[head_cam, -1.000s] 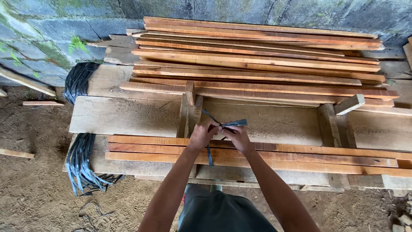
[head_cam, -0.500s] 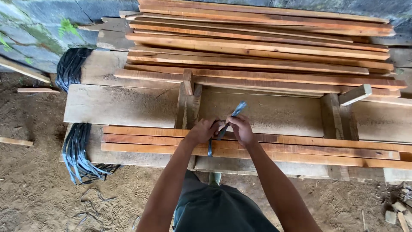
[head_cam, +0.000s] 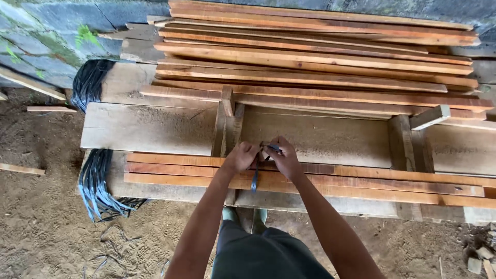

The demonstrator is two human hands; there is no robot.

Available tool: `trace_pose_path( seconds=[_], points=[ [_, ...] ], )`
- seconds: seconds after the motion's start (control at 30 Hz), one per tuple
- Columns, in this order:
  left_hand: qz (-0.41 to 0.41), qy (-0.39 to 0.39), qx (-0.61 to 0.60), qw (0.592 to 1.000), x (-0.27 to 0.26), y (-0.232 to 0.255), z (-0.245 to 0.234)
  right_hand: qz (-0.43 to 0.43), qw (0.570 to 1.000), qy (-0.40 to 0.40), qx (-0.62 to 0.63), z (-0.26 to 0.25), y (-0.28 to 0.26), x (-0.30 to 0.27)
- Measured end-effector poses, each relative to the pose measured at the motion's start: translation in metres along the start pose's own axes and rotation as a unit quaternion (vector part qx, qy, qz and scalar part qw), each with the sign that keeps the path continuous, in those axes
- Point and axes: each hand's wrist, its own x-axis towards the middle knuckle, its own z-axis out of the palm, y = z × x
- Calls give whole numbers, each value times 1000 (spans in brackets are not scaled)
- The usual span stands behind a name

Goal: Bundling thin wooden strips together using flexible binding material and tying knots to secure them.

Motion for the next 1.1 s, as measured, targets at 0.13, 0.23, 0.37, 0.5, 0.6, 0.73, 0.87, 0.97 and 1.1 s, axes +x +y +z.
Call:
trace_pose_path(
  seconds=[0.13, 0.23, 0.37, 0.5, 0.6, 0.73, 0.87, 0.97, 1.1],
  points=[
    [25, -17, 50, 998, -9, 15, 0, -9, 1000, 11, -10, 6, -23, 3],
    [137, -43, 267, 953, -34, 45, 1, -33, 998, 11, -46, 8, -23, 2],
    [49, -2, 195, 980, -26, 33, 6, -30, 1000, 7, -4, 4, -14, 1],
    [-3, 56, 54, 997, -19, 17, 5, 13, 994, 33, 102, 5, -8, 1],
    [-44, 38, -37, 998, -16, 3, 10, 40, 988, 32, 145, 6, 6, 0],
    [-40, 50, -42, 997, -12, -6, 14, 61, 971, 53, 224, 8, 15, 6],
    [-4, 45, -92, 995, -7, -8, 13, 22, 960, 105, 259, 2, 27, 16],
    [6, 50, -82, 995, -16, -5, 15, 36, 948, 153, 277, 4, 14, 7],
    [0, 71, -49, 996, -24, 12, 9, 60, 971, 186, 138, 18, -16, 5]
  ],
)
